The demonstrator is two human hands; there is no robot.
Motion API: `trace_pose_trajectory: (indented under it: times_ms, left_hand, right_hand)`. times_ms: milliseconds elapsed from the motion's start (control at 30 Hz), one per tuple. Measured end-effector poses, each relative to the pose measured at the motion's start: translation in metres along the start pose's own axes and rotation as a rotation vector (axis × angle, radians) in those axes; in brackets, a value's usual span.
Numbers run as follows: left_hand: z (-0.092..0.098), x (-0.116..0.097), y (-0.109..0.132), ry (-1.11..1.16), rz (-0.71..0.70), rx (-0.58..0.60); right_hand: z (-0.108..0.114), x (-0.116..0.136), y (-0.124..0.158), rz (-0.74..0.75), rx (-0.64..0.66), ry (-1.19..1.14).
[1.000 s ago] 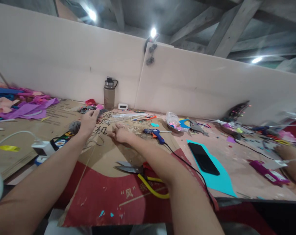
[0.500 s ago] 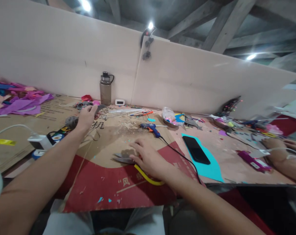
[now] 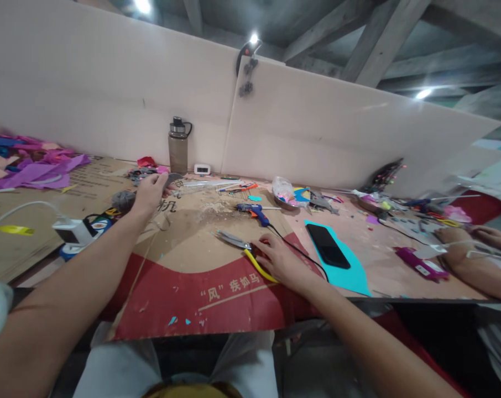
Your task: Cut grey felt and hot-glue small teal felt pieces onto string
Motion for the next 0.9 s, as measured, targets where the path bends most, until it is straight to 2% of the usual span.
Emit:
trace_pose_trajectory:
  times_ms: [100, 267, 500, 600, 767, 833, 900]
  left_hand:
    - [0.000, 0.002, -0.001, 0.007, 0.023, -0.003]
    - [-0.002, 0.001, 0.001, -0.004, 0.025, 0.007]
    - [-0.001, 0.005, -0.004, -0.032, 0.009, 0.014]
    - [-0.001, 0.007, -0.004, -0.046, 0.014, 0.011]
    - [-0.001, 0.006, -0.001, -0.052, 0.031, 0.014]
    - [-0.003, 0.006, -0.001, -0.044, 0.034, 0.013]
    - [-0.003, 0.006, 0.000, -0.041, 0.038, 0.013]
  right_hand:
    - [0.006, -0.004, 0.009, 0.027, 0.056, -0.028]
    - [0.004, -0.013, 0.018, -0.050, 0.109, 0.011]
    - [0.002, -0.024, -0.003, -0.260, 0.075, 0.072]
    - [0.006, -0.003, -0.006, -0.135, 0.169, -0.024]
    - [0.019, 0.051, 0.014, 0.100, 0.302, -0.219]
    - [0.021, 0.058, 0.015, 0.134, 0.294, -0.248]
    - [0.022, 0.050, 0.003, 0.104, 0.212, -0.240]
Point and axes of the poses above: each hand's wrist, its own y-axis away from the middle knuckle, its own z-axis out of the back of the hand, x = y × z, the point moved 3 cm from there along -y, towards the middle knuckle, and after that the axes turned 2 degrees about x, right-handed, at the moved point
